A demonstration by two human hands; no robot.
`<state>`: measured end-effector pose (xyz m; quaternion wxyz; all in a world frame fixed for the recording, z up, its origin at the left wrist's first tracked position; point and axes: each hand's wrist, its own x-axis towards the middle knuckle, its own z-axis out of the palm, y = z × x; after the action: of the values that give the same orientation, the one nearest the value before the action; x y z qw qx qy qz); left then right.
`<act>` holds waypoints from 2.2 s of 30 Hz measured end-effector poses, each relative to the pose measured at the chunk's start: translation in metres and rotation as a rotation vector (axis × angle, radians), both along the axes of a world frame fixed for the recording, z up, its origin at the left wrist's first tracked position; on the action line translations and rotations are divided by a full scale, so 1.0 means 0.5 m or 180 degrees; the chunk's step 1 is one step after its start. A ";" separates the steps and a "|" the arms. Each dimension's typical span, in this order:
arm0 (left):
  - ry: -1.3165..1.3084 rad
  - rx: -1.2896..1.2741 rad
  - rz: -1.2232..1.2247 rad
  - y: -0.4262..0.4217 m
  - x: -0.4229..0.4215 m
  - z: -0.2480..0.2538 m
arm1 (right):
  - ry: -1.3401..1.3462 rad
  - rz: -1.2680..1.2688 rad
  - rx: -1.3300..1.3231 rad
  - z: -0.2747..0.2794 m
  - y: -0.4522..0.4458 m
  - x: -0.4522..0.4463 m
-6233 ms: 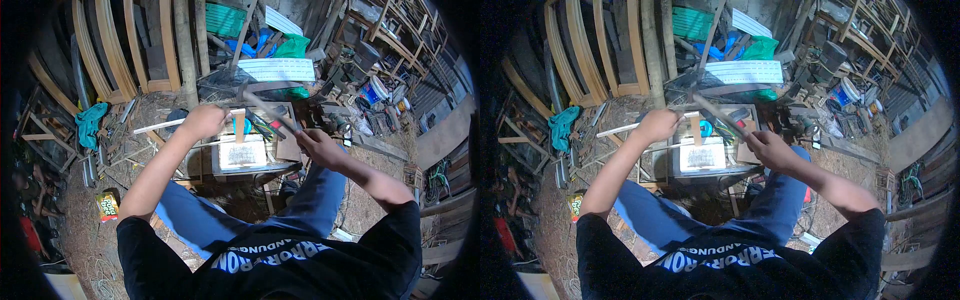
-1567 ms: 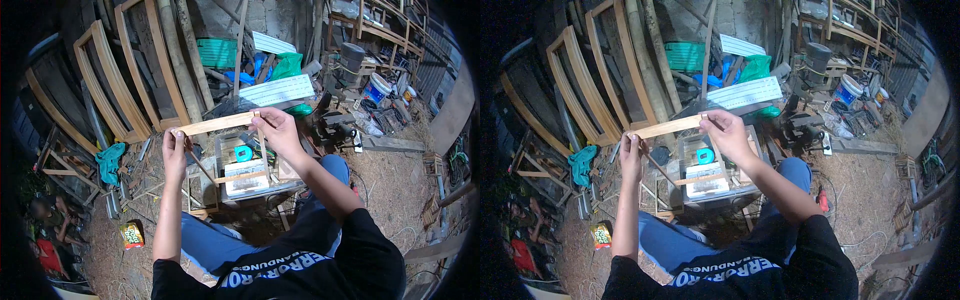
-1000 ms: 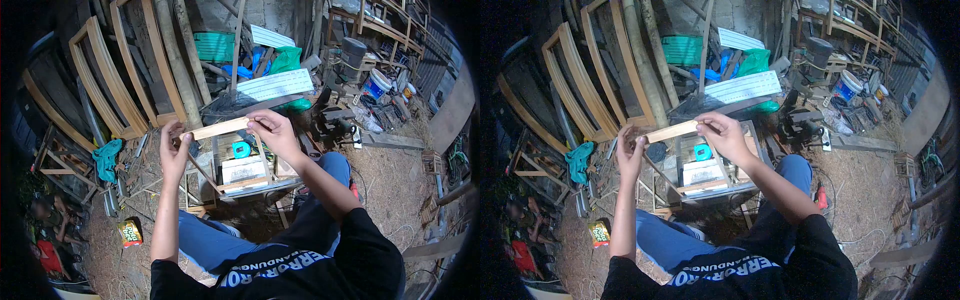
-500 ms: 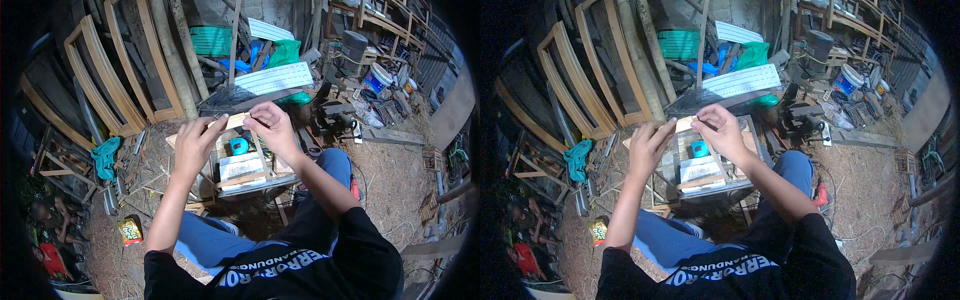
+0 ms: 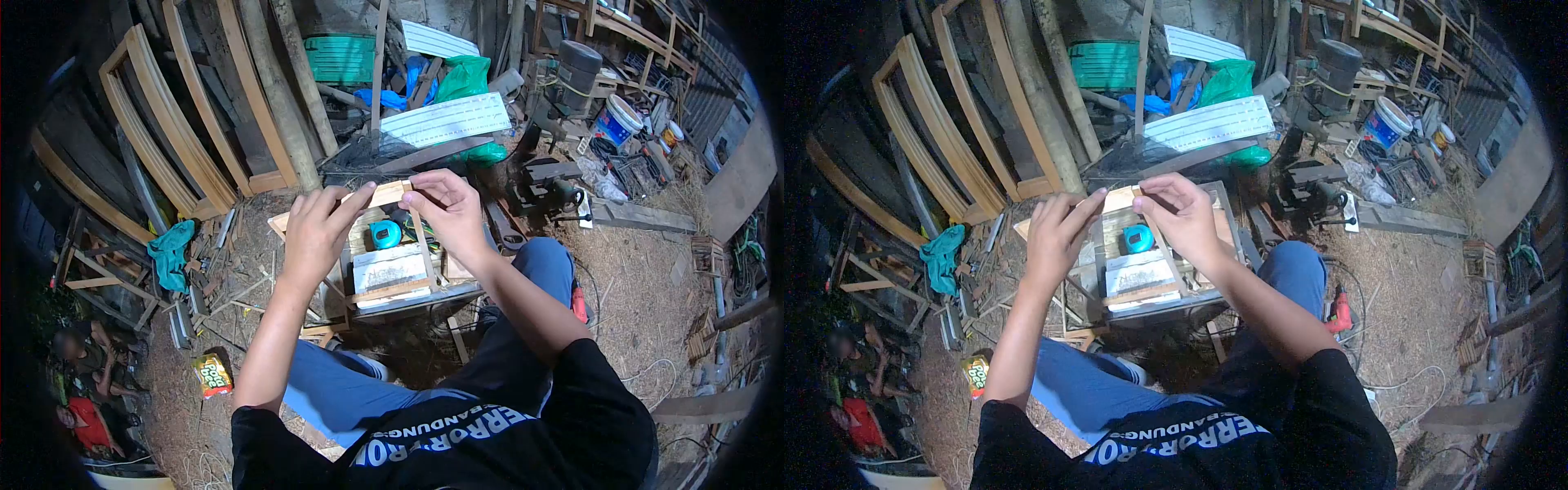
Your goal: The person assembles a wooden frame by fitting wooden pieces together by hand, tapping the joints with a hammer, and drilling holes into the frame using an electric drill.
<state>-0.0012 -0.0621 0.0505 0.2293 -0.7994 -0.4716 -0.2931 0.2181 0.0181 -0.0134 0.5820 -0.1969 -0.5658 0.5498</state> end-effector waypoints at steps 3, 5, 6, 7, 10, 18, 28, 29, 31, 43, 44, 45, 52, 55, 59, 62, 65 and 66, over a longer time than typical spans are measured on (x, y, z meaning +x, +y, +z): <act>0.0010 0.0002 -0.0030 0.005 0.004 0.000 | 0.0080 -0.0007 -0.0026 -0.005 0.002 0.002; 0.0011 -0.0008 -0.0044 0.006 0.006 -0.001 | 0.0085 -0.0023 -0.0070 -0.005 0.001 0.005; 0.0021 -0.0039 -0.0038 0.006 0.007 -0.001 | 0.0059 -0.0045 -0.0100 -0.001 -0.002 0.006; 0.0032 -0.0066 -0.0031 0.006 0.007 0.000 | 0.0034 -0.0065 -0.0125 0.001 -0.003 0.007; 0.0075 -0.0094 -0.0006 0.006 0.009 0.001 | 0.0159 -0.0085 -0.0140 -0.005 -0.001 0.005; 0.0131 -0.0140 -0.0002 0.002 0.014 0.006 | 0.0227 -0.0050 -0.0205 0.005 -0.013 0.008; 0.0171 -0.0076 -0.0074 0.005 0.010 0.002 | 0.0382 -0.0078 0.0048 -0.003 -0.013 0.001; 0.0160 -0.0067 -0.0100 0.006 0.009 0.001 | 0.0337 -0.0088 0.0154 -0.008 -0.011 0.000; 0.0183 0.0009 -0.0129 0.010 0.006 -0.002 | 0.0244 -0.0116 0.0363 -0.012 -0.010 -0.001; 0.0062 -0.0133 -0.0116 -0.004 0.007 -0.001 | 0.0346 -0.0619 0.0436 -0.024 -0.028 -0.009; 0.0050 -0.0155 -0.0124 -0.004 0.007 -0.001 | 0.0327 -0.0599 0.0402 -0.022 -0.028 -0.008; 0.0067 -0.0110 -0.0146 -0.003 0.007 -0.002 | 0.0306 -0.0582 0.0362 -0.022 -0.029 -0.007; 0.0120 -0.0060 -0.0215 0.002 0.004 -0.004 | 0.0602 -0.0333 -0.0091 -0.016 -0.037 -0.009; 0.0109 -0.0042 -0.0205 0.002 0.004 -0.006 | 0.0483 -0.0456 -0.0034 -0.014 -0.036 -0.012; 0.0115 0.0016 -0.0177 0.004 0.001 -0.010 | 0.0499 -0.0369 -0.0011 -0.019 -0.033 -0.015; 0.0101 0.0113 -0.0190 0.004 0.001 -0.013 | 0.0610 -0.0265 0.0155 -0.031 -0.027 -0.020; 0.0044 0.0069 -0.0082 0.001 0.004 -0.009 | 0.0700 -0.0136 0.0228 -0.034 -0.026 -0.032; 0.0027 0.0088 -0.0103 -0.001 0.005 -0.008 | 0.0708 -0.0090 0.0175 -0.032 -0.026 -0.031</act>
<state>0.0012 -0.0625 0.0463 0.2375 -0.8050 -0.4536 -0.2998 0.2027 0.0049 -0.0294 0.6541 -0.1266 -0.5097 0.5443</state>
